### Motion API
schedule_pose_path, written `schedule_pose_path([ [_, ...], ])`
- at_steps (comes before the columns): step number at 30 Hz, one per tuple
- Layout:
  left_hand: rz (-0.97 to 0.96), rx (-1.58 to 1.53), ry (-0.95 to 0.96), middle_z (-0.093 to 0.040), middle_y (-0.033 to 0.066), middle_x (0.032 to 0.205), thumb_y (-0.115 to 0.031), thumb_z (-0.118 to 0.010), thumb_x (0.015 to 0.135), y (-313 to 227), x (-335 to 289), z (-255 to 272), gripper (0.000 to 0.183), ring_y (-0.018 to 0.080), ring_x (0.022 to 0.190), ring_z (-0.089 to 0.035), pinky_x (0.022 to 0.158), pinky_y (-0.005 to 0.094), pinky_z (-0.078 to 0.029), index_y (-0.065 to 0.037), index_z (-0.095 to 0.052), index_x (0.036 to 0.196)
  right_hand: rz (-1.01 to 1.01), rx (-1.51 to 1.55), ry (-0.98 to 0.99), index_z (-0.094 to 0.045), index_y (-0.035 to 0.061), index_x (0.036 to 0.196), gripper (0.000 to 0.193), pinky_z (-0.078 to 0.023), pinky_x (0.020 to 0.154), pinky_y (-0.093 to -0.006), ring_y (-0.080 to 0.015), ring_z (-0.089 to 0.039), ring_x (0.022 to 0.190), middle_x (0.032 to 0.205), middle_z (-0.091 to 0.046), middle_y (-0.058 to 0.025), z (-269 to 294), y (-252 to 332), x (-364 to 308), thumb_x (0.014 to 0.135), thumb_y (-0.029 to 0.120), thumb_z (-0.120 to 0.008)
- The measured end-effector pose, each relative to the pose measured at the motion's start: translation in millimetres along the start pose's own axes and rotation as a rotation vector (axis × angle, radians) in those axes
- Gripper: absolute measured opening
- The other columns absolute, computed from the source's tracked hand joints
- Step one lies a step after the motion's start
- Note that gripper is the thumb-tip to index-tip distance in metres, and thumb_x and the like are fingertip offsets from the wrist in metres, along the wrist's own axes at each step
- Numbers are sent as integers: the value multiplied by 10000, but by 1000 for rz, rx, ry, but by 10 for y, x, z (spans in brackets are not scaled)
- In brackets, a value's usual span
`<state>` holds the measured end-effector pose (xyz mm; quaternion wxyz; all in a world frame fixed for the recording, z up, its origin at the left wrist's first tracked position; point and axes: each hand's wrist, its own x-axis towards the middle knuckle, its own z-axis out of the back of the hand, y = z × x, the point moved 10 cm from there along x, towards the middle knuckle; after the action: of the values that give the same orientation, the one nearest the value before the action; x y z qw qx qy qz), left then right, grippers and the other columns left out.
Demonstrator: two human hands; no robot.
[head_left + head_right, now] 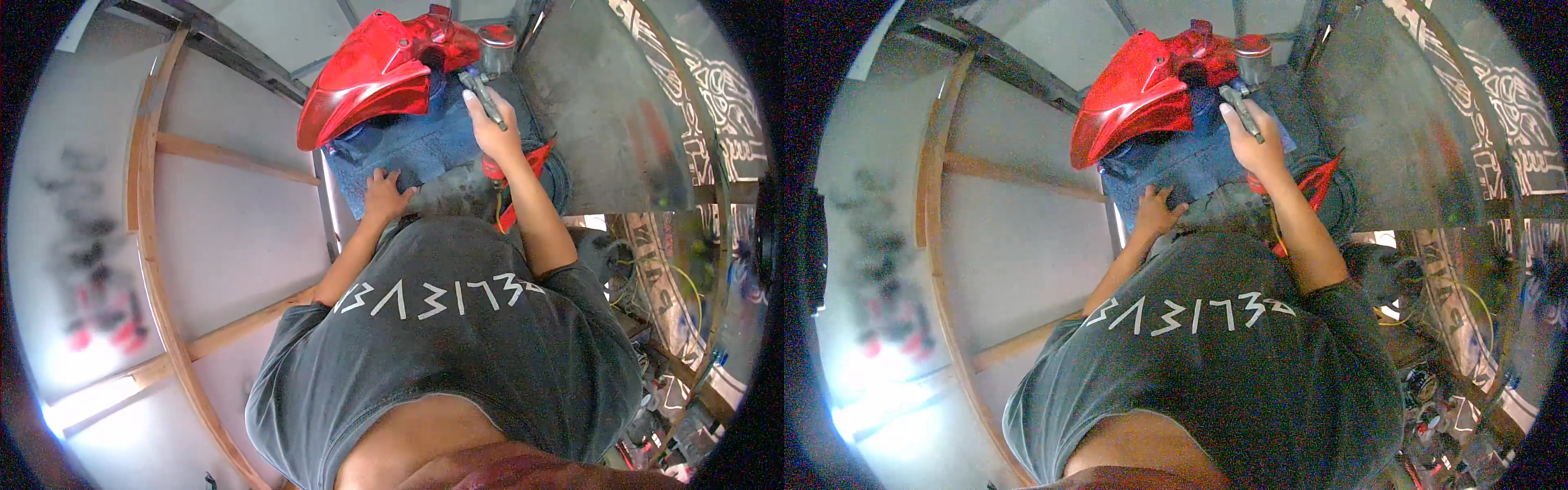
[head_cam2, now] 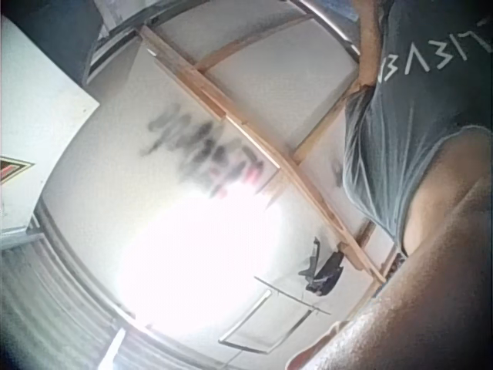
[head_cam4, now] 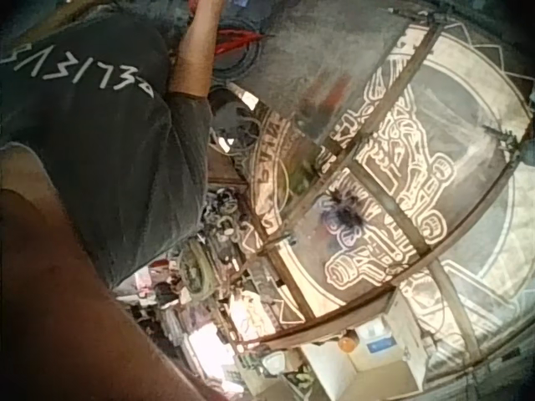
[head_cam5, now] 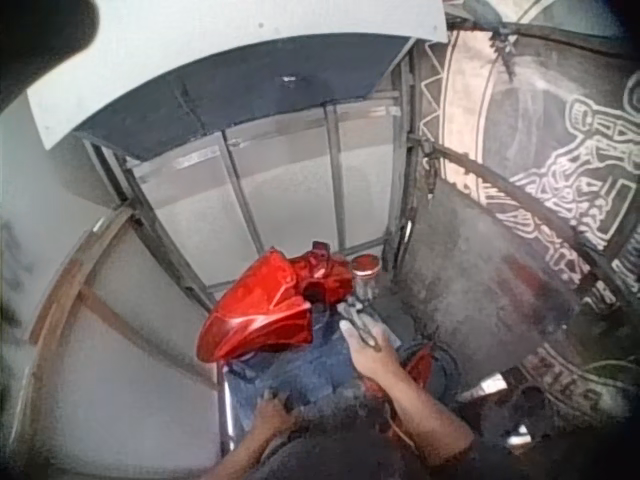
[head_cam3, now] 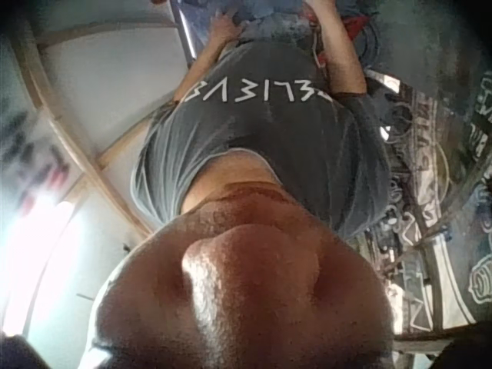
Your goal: The person rubs a red fairing with a sanding block, wipes the fairing and another red motorcycle part with a cloth, and then applies paint to the fairing using a spray gun.
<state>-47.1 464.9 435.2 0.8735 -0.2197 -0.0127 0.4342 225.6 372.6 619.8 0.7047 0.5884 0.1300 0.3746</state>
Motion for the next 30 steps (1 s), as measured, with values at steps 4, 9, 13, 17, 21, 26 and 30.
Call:
schedule_pose_path([
  [4,18,29,-64,-534,227,1408,-482,-810,812,100,4,1,690,443,1257,-522,1031,516,-503,-104,-658,1370,-29,0,-52,-635,37,891,319,-451,667,-314,-110,-525,690,726,-557,4,83,-159,13,1034,322,-625],
  [9,21,33,-127,-559,223,1395,-477,-816,798,161,-27,99,682,435,1262,-519,1046,507,-487,-103,-670,1349,-30,33,-170,-623,30,875,340,-433,641,-313,-110,-509,677,721,-551,16,328,-340,-26,1042,327,-616],
  [13,54,51,-139,-515,200,1469,-514,-800,799,284,-61,137,732,430,1315,-489,1093,584,-422,-120,-635,1393,-107,-33,-179,-725,17,1151,323,-530,787,-381,-233,-693,803,860,-721,-141,435,-359,-154,1017,299,-641],
  [17,137,80,-116,-369,197,1621,-539,-772,816,381,-135,18,848,441,1468,-351,1104,735,-319,-153,-505,1522,-52,-12,-176,-679,19,975,313,-466,678,-311,-122,-541,704,740,-589,-2,312,-93,-394,1037,322,-624],
  [21,115,125,-63,-269,196,1680,-533,-766,824,127,-173,-93,889,442,1531,-254,1094,789,-274,-172,-438,1567,-39,36,-50,-699,56,1054,236,-466,589,-387,-183,-579,598,664,-620,-90,21,62,-636,996,284,-685],
  [26,56,75,-16,-249,190,1690,-550,-756,829,131,-115,-217,865,448,1540,-236,1086,816,-252,-189,-454,1555,6,-3,-128,-668,41,968,236,-463,588,-413,-236,-583,586,662,-599,-136,132,40,-687,1007,274,-667],
  [30,61,52,22,-261,188,1686,-558,-753,831,338,-45,-155,840,443,1540,-243,1077,822,-258,-181,-477,1530,-70,-80,-131,-685,17,999,223,-475,615,-385,-202,-606,629,721,-644,-144,431,-71,-780,1004,238,-659],
])
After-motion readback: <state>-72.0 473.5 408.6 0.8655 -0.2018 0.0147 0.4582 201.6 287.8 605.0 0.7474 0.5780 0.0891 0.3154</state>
